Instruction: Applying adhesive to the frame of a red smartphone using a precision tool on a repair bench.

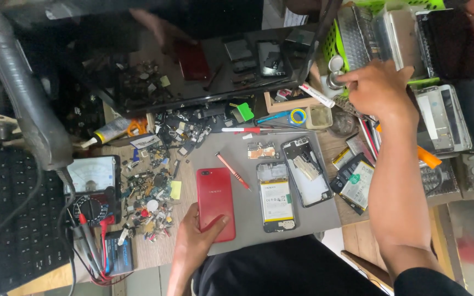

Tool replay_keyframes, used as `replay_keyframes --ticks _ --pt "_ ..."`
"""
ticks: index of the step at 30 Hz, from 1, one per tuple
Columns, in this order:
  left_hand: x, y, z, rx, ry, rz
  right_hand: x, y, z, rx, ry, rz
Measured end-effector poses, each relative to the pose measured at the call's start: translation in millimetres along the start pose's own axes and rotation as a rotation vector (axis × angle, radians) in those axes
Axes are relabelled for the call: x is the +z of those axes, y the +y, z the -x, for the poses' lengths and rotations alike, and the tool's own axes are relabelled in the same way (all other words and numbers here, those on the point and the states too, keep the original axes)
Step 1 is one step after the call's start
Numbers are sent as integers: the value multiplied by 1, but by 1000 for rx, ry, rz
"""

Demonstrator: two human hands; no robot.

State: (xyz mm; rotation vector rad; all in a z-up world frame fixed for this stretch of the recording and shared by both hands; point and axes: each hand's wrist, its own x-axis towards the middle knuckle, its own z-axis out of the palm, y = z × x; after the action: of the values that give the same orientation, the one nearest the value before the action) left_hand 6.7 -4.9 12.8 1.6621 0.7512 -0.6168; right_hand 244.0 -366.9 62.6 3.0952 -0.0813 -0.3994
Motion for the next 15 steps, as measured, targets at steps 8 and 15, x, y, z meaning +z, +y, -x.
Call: replay_keyframes --ticks 8,15 --pt "0 0 1 20 4 24 -2 -1 -4 15 -5 -29" --pt "1 4 3 8 17 42 0 -3 -3 36 23 -93"
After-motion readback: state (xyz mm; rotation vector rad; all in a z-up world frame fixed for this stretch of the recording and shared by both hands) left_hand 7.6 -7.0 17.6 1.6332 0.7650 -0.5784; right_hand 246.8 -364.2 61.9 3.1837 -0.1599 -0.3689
